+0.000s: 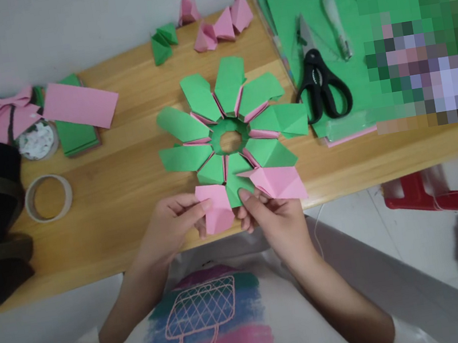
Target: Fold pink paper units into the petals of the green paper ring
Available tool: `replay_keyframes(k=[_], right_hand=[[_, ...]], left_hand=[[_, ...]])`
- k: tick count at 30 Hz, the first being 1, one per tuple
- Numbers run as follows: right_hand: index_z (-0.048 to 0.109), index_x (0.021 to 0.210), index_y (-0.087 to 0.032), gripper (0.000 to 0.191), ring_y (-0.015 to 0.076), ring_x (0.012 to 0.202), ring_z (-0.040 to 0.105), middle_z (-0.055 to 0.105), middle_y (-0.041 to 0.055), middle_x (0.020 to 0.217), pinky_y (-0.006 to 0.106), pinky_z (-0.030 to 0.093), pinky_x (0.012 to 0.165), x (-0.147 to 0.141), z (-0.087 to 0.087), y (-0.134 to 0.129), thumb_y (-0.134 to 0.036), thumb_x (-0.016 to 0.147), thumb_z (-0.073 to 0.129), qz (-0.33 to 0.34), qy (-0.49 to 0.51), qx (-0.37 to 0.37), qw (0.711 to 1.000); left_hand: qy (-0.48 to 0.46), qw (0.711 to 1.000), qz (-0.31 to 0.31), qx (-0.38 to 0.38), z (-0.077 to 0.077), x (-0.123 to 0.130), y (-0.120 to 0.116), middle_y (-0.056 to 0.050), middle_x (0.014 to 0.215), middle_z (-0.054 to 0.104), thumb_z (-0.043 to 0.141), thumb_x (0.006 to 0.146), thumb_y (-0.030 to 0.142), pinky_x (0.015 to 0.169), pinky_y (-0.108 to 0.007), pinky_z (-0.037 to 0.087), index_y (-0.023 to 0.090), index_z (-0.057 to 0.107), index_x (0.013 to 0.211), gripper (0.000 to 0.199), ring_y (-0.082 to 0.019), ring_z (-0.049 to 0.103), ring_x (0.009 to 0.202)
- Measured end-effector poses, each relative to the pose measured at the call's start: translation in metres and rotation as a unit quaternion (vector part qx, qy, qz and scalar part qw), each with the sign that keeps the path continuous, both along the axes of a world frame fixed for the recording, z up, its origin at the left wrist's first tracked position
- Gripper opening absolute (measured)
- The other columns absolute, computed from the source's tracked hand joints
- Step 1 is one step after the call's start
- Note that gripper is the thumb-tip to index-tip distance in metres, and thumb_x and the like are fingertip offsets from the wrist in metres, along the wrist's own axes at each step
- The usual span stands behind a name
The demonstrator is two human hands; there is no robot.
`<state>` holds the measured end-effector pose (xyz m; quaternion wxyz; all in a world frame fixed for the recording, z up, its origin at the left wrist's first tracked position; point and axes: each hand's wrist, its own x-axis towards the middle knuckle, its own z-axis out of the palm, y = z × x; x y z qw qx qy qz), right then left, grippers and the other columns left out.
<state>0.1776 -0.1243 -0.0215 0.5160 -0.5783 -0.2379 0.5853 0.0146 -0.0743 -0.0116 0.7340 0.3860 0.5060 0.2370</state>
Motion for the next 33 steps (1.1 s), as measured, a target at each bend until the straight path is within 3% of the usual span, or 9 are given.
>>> replay_keyframes(k=[8, 21, 33], right_hand=[[0.064, 0.060, -0.021, 0.023, 0.0095, 0.041, 0.054, 0.062, -0.0022, 0.052, 0.022, 0.045, 0.038, -0.002, 0.002, -0.002, -0.033, 0.076, 0.074, -0.007, -0.010, -0.008, 1.000], [0.061, 0.054, -0.020, 0.027, 0.0075, 0.039, 0.052, 0.060, -0.0039, 0.049, 0.019, 0.046, 0.039, -0.003, 0.002, -0.001, -0.026, 0.078, 0.072, -0.011, 0.000, -0.001, 1.000], [0.057, 0.051, -0.021, 0.034, 0.0088, 0.042, 0.050, 0.054, -0.0043, 0.046, 0.023, 0.045, 0.042, -0.004, 0.000, -0.004, -0.030, 0.080, 0.071, -0.008, -0.007, -0.010, 1.000]], left_hand=[[-0.017, 0.999, -0.008, -0.036, 0.001, -0.001, 0.001, 0.000, 0.054, 0.062, 0.078, 0.067, 0.047, 0.042, -0.021, 0.043, 0.015, 0.070, 0.062, 0.033, -0.009, 0.052, 0.045], [0.028, 1.000, -0.011, -0.010, 0.009, 0.002, -0.003, 0.002, 0.049, 0.060, 0.076, 0.071, 0.032, 0.043, -0.016, 0.040, 0.014, 0.062, 0.054, 0.029, -0.006, 0.054, 0.041], [0.019, 0.999, 0.043, -0.014, 0.016, 0.014, -0.010, 0.003, 0.044, 0.058, 0.075, 0.073, 0.028, 0.042, -0.015, 0.044, 0.016, 0.068, 0.056, 0.022, -0.006, 0.049, 0.040]])
